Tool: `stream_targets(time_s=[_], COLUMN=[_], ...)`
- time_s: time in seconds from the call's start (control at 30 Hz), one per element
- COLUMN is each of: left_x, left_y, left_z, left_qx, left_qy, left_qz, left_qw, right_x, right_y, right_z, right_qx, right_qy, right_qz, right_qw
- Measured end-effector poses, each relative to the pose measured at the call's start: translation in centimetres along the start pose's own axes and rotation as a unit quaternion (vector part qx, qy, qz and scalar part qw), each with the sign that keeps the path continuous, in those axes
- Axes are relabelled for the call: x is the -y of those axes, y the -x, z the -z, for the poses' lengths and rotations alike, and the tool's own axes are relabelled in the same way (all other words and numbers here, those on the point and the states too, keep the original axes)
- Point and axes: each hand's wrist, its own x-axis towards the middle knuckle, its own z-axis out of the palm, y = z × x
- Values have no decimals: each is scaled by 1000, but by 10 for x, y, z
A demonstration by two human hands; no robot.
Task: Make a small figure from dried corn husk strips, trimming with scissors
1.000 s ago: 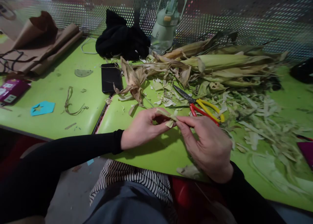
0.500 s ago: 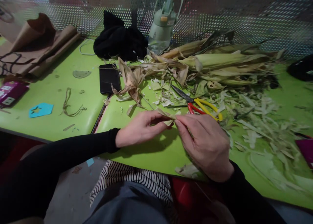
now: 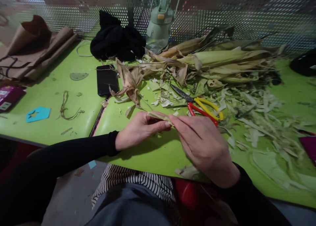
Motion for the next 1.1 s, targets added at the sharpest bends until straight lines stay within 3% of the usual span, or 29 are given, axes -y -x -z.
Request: stream_targets(time_s=[0.37,0.5,0.7,0.93,1.1], left_x=[-2,-4,-6,-1,-1], left_y=[1,3,6,5,6], left_z=[-5,-9,-12,-11,-11], left_qx=[-20,-19,-38,-46,-8], left_qy=[11,5,-51,-67,-82], left_qz=[14,50,-1,-19,-9], left_qw=[1000,999,998,996,997], right_x=[3,8,7,4,0], right_y=[-6,-6,-6,-8,-8], right_z=[0,-2,-1,2,1], right_qx=[-33,-37,-11,-34,6], right_qy=[-105,-154,-205,-221,-257], right_qz=[-64,-114,-249,-182,-245], right_qw=[992,981,946,957,935])
